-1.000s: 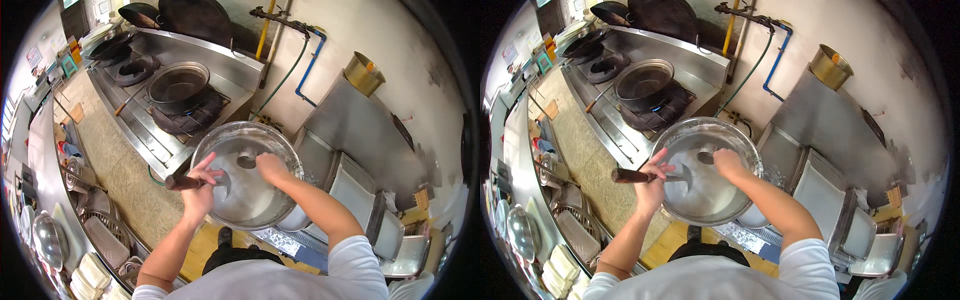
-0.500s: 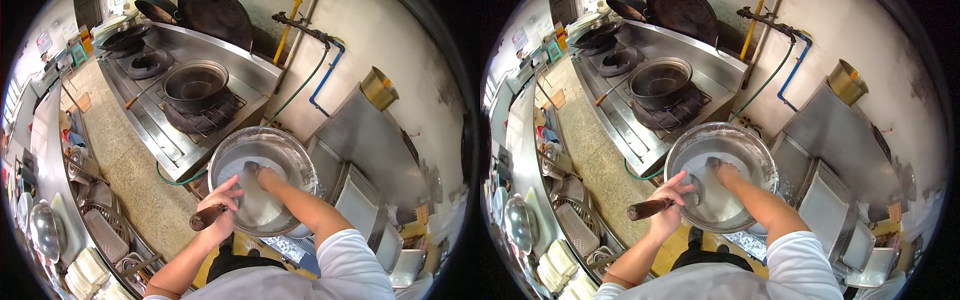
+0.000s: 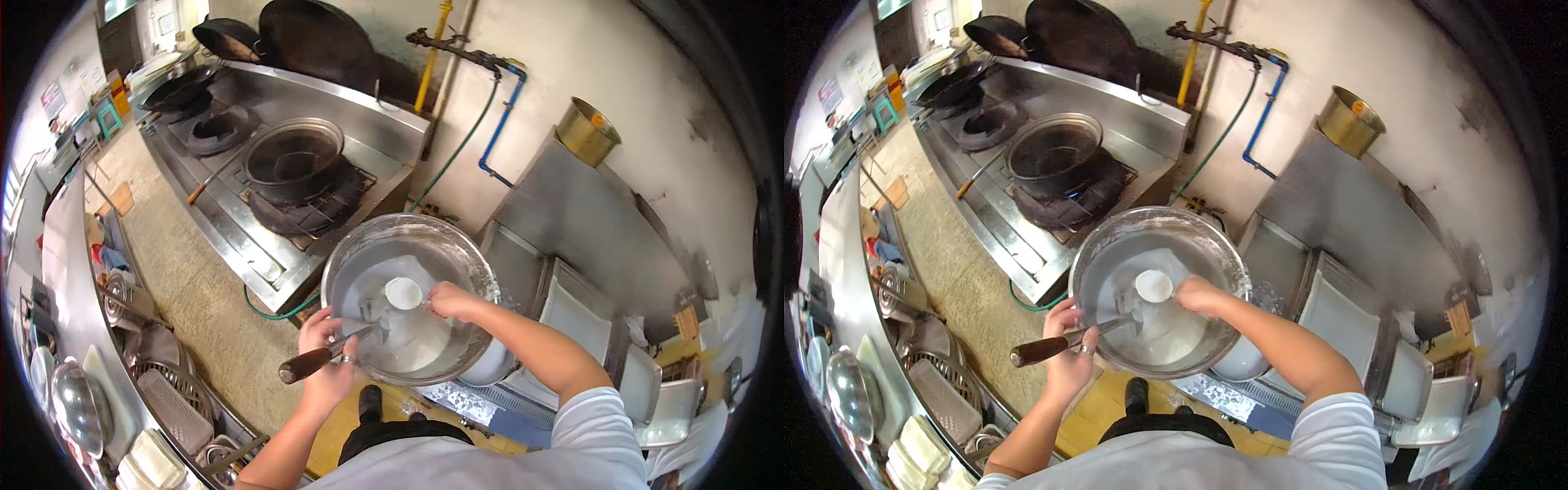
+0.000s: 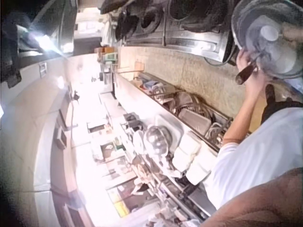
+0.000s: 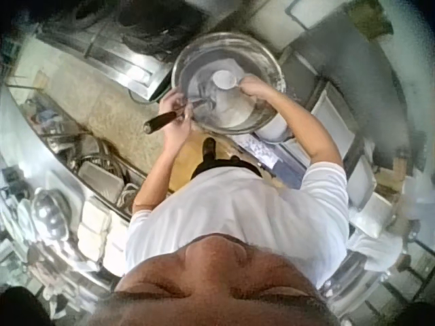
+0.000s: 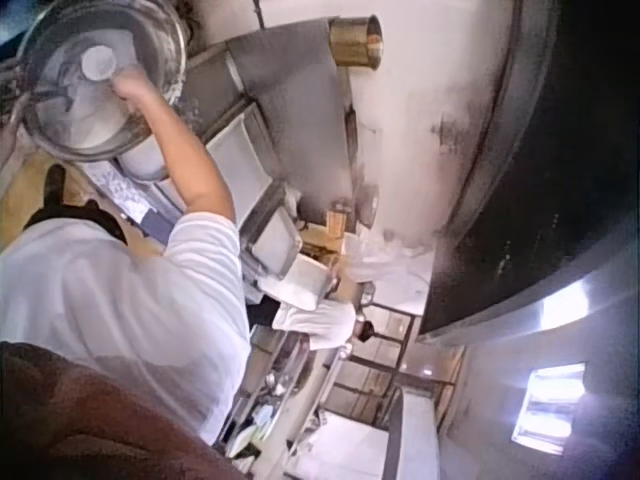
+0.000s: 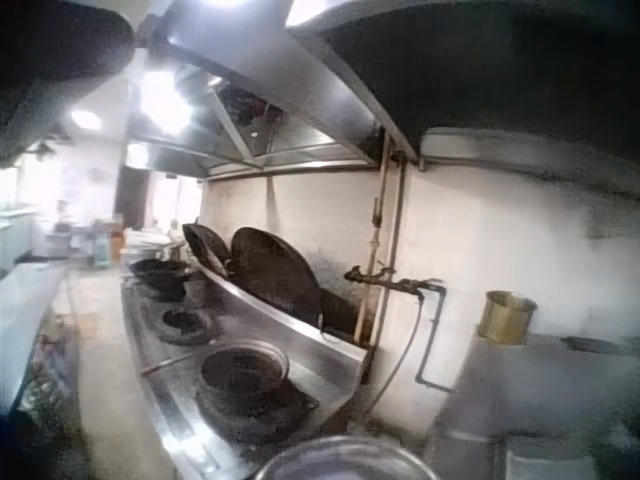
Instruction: The person wipes a metal surface with a cloth, spreads liquid batter onto a mesh-lined tray using a cup and spatula, and steams the resulting dough sheets. They peel the cooked sheets from the mesh by hand, fold them, and place them onto a metal tray.
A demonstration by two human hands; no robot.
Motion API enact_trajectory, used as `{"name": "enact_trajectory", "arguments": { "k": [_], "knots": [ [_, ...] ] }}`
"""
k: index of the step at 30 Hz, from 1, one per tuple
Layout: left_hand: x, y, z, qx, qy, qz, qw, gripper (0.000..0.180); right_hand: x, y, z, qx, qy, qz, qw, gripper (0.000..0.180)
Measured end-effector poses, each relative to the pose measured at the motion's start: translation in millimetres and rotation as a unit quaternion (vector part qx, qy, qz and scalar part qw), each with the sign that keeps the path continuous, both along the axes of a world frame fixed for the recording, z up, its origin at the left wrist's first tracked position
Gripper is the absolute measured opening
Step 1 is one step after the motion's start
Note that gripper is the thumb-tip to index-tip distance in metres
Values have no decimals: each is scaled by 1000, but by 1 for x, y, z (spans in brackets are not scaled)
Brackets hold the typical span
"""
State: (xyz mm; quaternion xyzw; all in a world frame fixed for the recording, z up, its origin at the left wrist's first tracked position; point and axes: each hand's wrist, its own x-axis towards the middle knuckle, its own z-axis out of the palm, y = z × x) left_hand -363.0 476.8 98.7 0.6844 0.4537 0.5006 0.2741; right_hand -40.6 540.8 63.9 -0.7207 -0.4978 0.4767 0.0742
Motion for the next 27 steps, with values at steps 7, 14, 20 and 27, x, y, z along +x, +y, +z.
{"name": "enact_trajectory", "arguments": {
  "k": [7,14,20,27],
  "knots": [
    [4,-44,-23,-277,32,-35,960,33,31,-72,108,40,94,-54,993,9],
    [76,-131,-22,-362,-47,-196,910,26,98,-162,163,47,125,-98,986,19],
    [188,-179,-39,-319,-11,-346,882,19,189,-266,141,75,143,-180,970,19],
    [337,-218,-85,-312,22,-453,835,17,294,-383,68,127,97,-310,937,17]
  ]
}}
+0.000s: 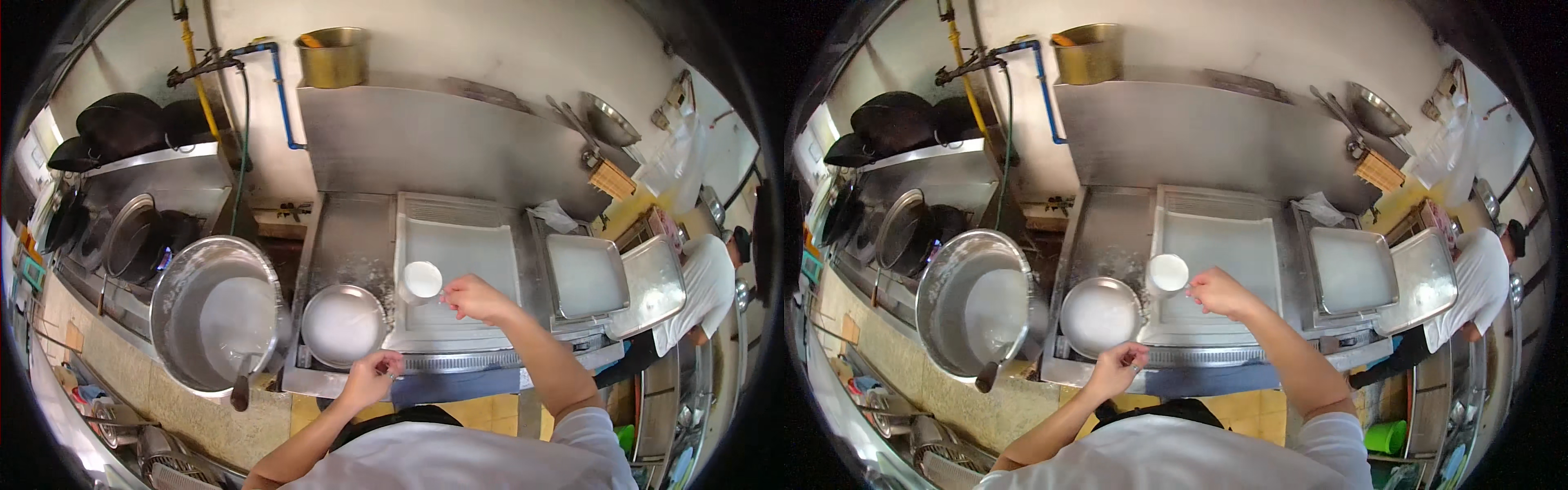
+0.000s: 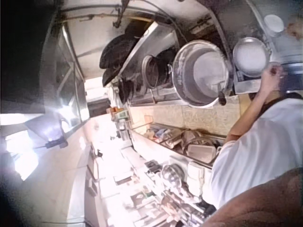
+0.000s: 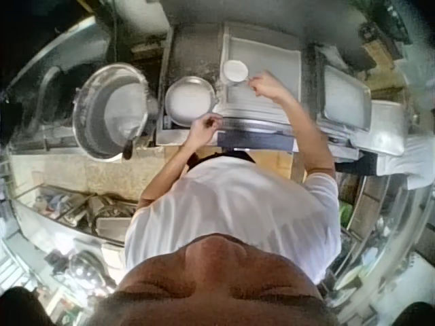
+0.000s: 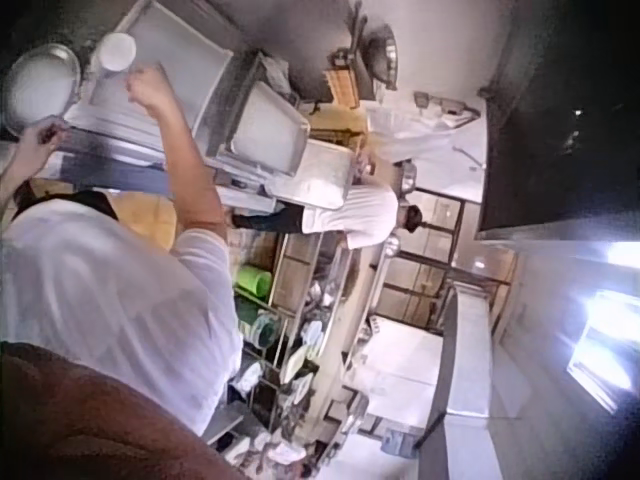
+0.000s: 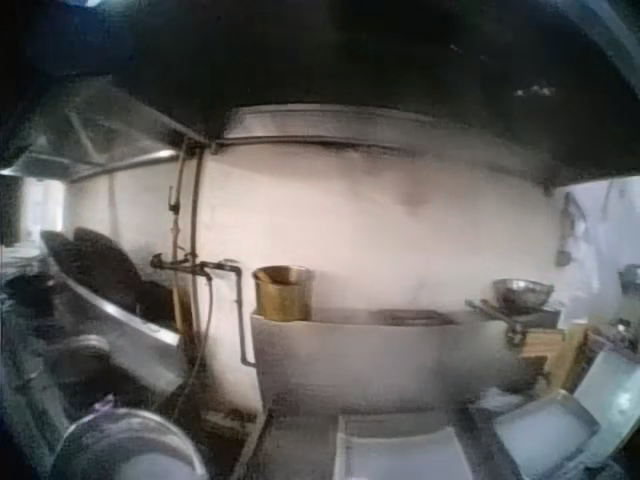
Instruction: The person wipes a metal surface with a cloth, spreads liquid batter onto a mesh-lined tray using a cup and spatula, and steams the resulting dough sheets. They peel the cooked sheets from the mesh by hand, fold them, and place them onto a metal tray.
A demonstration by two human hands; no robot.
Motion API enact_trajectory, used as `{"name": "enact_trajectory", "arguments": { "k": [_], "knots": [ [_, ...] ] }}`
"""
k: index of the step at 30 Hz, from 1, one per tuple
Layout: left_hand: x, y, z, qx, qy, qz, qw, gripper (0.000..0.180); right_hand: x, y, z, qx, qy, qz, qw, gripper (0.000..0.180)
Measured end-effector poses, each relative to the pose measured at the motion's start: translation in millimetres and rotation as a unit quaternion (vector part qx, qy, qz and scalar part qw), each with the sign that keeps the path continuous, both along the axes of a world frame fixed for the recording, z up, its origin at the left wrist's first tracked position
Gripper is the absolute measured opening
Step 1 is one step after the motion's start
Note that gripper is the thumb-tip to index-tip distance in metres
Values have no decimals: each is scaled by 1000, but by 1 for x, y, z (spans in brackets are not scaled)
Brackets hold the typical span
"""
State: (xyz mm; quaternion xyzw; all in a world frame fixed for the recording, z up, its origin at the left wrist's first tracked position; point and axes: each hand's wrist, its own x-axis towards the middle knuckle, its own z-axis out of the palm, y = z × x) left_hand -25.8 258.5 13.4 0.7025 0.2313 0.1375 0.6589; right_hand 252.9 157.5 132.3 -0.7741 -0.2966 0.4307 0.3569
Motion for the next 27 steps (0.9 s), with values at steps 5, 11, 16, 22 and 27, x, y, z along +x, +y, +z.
{"name": "enact_trajectory", "arguments": {
  "k": [5,11,16,22,27],
  "knots": [
    [51,-41,-21,-1,26,-33,999,17,80,-64,-76,-30,-8,-109,994,23],
    [67,-68,-23,16,90,-9,996,17,139,-104,-147,-25,-37,-225,973,18],
    [73,-75,-39,17,85,5,996,17,169,-116,-196,38,-27,-258,965,22],
    [74,-71,-41,1,85,-33,996,16,163,-119,-214,29,-65,-282,957,17],
    [68,-63,-32,12,89,-53,995,15,137,-119,-204,12,-65,-324,944,13]
  ]
}}
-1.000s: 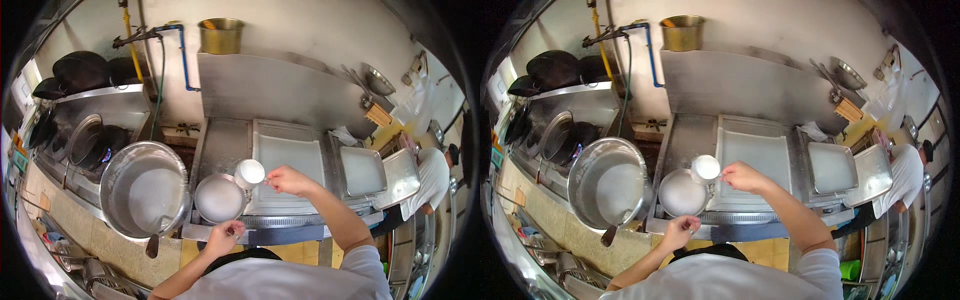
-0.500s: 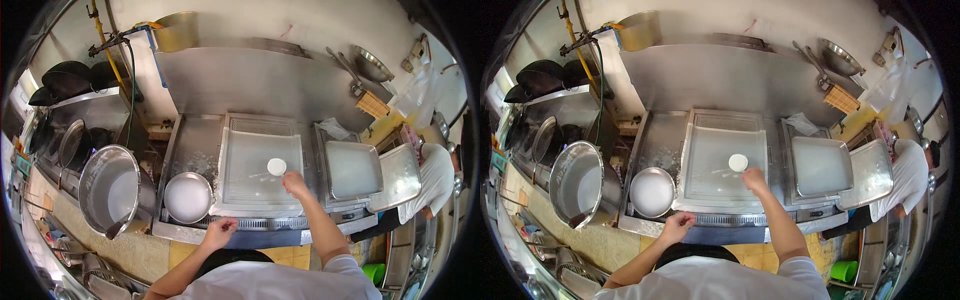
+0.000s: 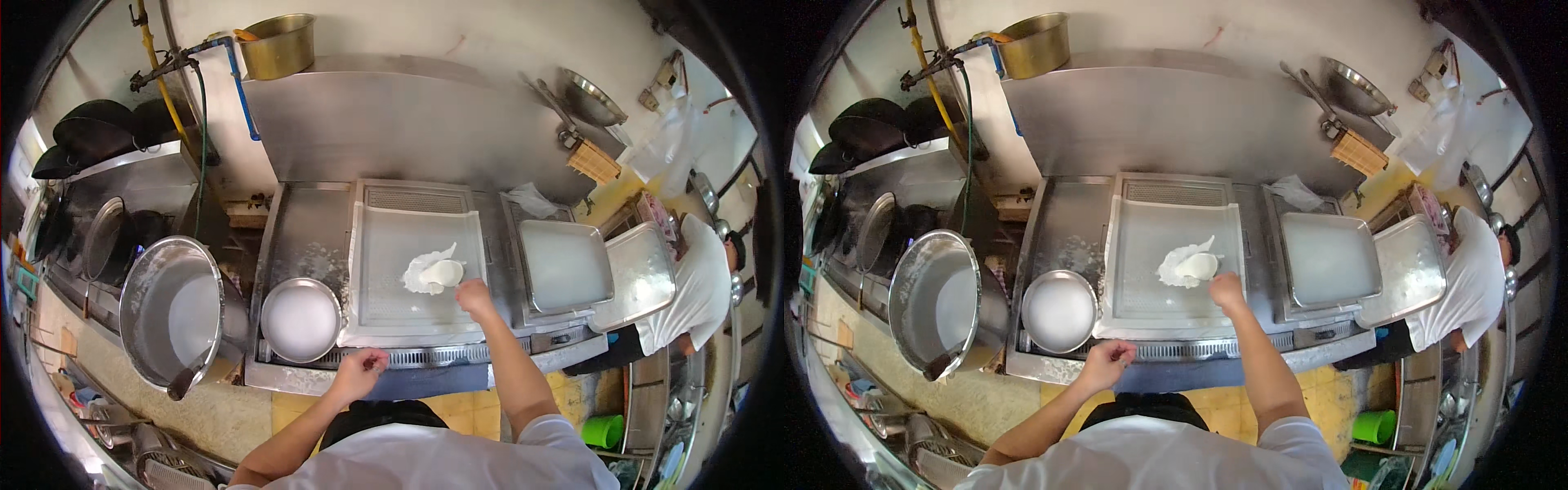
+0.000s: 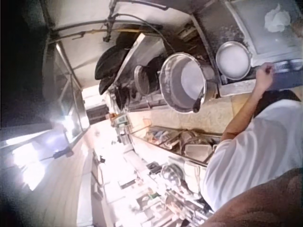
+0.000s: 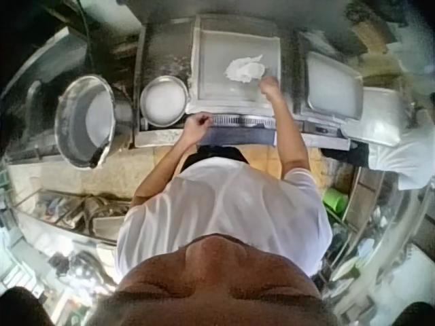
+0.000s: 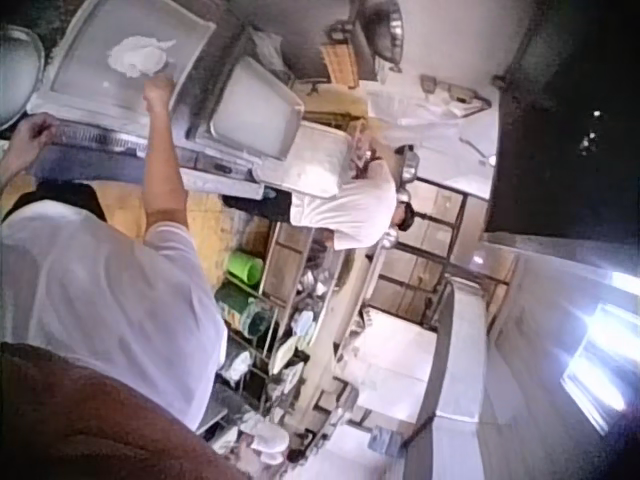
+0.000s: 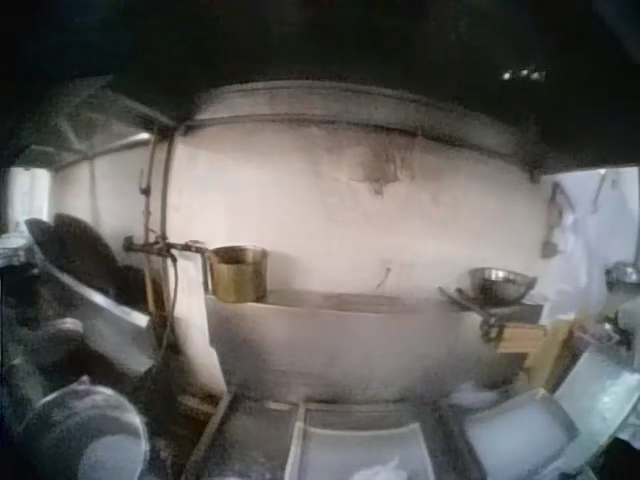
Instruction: The person wipes a metal surface with a cloth, spreads liquid batter onto a mesh-lined tray using a cup and spatula, and steams the resulting dough sheets. They peel the cooked sheets from the mesh by hand, fold them, and place them onto a metal tray.
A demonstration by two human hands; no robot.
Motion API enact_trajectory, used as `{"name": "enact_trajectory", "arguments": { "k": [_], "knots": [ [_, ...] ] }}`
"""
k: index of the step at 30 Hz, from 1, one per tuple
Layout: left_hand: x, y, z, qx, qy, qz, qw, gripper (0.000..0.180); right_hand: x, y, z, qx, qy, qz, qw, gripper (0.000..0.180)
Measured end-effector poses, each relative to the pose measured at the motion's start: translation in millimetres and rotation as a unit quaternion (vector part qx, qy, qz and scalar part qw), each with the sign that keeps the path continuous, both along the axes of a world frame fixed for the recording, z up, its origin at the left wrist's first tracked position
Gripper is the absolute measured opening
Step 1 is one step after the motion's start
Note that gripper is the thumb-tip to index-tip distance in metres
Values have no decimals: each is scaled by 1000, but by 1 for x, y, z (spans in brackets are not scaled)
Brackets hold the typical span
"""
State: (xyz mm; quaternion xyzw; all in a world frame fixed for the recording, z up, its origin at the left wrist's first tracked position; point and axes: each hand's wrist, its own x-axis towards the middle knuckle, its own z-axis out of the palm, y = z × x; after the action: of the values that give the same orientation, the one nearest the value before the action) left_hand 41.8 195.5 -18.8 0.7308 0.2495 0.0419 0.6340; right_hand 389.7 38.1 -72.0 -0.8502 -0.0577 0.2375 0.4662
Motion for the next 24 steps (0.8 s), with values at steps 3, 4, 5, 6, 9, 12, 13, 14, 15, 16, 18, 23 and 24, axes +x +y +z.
{"name": "enact_trajectory", "arguments": {
  "k": [3,4,5,6,9,12,13,14,15,16,18,23,24],
  "knots": [
    [-10,9,-16,-3,-9,3,1000,18,-15,-1,7,-34,-24,12,999,7],
    [-6,6,-20,-10,-16,-12,1000,18,-8,-22,-6,-101,-136,92,981,4],
    [-8,8,-23,-15,-21,-11,1000,18,-9,-23,-8,-161,-241,183,940,3],
    [-10,10,-26,-20,-27,-11,999,18,-11,-25,-10,-164,-242,181,939,3],
    [-18,18,-28,-37,-26,-2,999,17,-26,-12,-2,-170,-146,100,969,12],
    [-15,17,-23,-44,-35,-14,998,16,-17,-32,-10,-282,-293,177,896,19],
    [-16,18,-24,-44,-35,-14,998,16,-18,-29,-8,-273,-297,171,899,21],
    [-16,18,-25,-46,-30,-15,998,16,-18,-26,-6,-264,-300,165,901,24],
    [-16,18,-26,-48,-26,-15,998,16,-16,-25,-3,-266,-300,165,901,24],
    [-21,24,-28,-43,-21,3,999,16,-25,7,17,-272,-266,154,912,25],
    [-20,27,-28,-40,-7,5,999,16,-21,26,31,-285,-233,136,920,26],
    [10,23,-33,-25,-27,-18,999,16,30,29,12,-229,-358,127,896,26],
    [17,21,-36,-18,-43,-17,999,15,39,31,12,-229,-357,126,897,26]
  ]
}}
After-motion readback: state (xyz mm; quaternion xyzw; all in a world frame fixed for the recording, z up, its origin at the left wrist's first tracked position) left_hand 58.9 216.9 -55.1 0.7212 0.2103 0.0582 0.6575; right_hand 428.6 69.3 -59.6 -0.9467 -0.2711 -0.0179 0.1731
